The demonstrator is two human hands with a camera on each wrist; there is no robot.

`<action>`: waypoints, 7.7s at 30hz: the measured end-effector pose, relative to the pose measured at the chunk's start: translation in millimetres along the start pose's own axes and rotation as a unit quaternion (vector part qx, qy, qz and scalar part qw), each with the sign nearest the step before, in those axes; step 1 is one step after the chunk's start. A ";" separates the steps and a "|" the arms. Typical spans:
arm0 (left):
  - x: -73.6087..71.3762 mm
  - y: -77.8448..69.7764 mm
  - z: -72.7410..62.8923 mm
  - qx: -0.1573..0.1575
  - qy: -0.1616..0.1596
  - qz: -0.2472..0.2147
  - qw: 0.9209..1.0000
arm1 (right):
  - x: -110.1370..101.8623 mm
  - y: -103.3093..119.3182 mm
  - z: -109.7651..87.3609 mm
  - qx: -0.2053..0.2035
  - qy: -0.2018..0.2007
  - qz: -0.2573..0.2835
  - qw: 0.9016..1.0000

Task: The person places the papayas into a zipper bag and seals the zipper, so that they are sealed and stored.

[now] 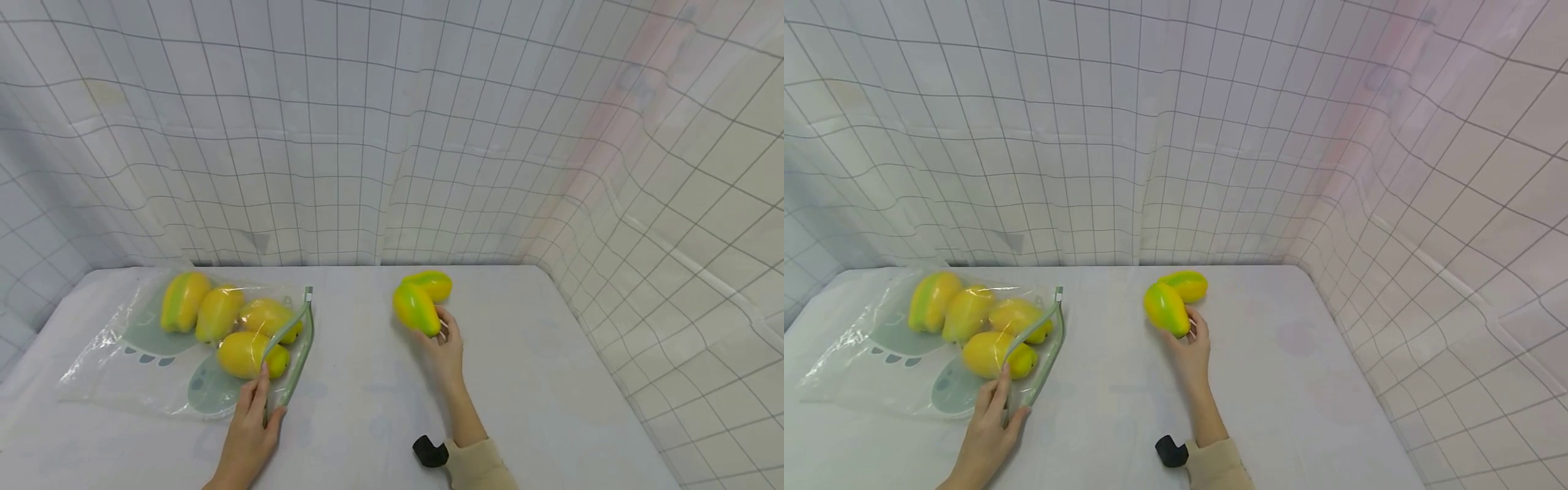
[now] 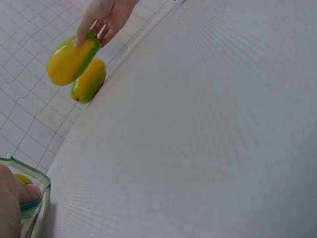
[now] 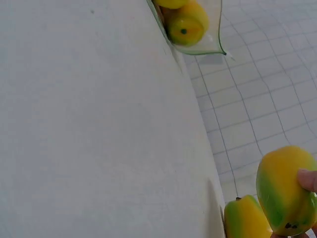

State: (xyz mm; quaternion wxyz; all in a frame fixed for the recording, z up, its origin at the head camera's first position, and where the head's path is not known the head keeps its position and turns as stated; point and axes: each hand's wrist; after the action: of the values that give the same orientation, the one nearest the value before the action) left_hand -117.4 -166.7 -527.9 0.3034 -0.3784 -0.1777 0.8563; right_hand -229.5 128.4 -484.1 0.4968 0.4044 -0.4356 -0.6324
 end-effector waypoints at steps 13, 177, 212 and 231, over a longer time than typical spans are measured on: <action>1.2 1.0 0.2 -0.005 0.005 0.004 1.000 | 25.8 4.2 -16.7 0.017 0.117 -0.005 0.993; 5.8 7.6 -0.5 0.018 -0.035 -0.027 0.999 | 154.1 10.9 -24.2 -0.001 0.285 -0.013 0.958; 6.2 8.2 -0.5 0.014 -0.029 -0.035 0.999 | -29.3 -15.2 122.5 -0.087 0.124 -0.142 0.978; 3.0 6.7 -1.0 0.009 -0.026 -0.012 1.000 | -52.3 -32.8 120.6 0.054 0.226 -0.156 0.960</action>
State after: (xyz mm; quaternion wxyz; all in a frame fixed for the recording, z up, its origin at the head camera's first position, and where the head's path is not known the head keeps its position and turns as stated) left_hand -120.8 -169.7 -533.7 0.3124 -0.3506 -0.1821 0.8639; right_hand -343.0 201.8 -475.8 0.4551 0.6260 -0.2767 -0.5696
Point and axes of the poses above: each hand's wrist, its own z-axis towards the middle knuckle, its own x-axis out of the palm, y = z × x, and after that the axes turned 7 degrees about -x, right-handed
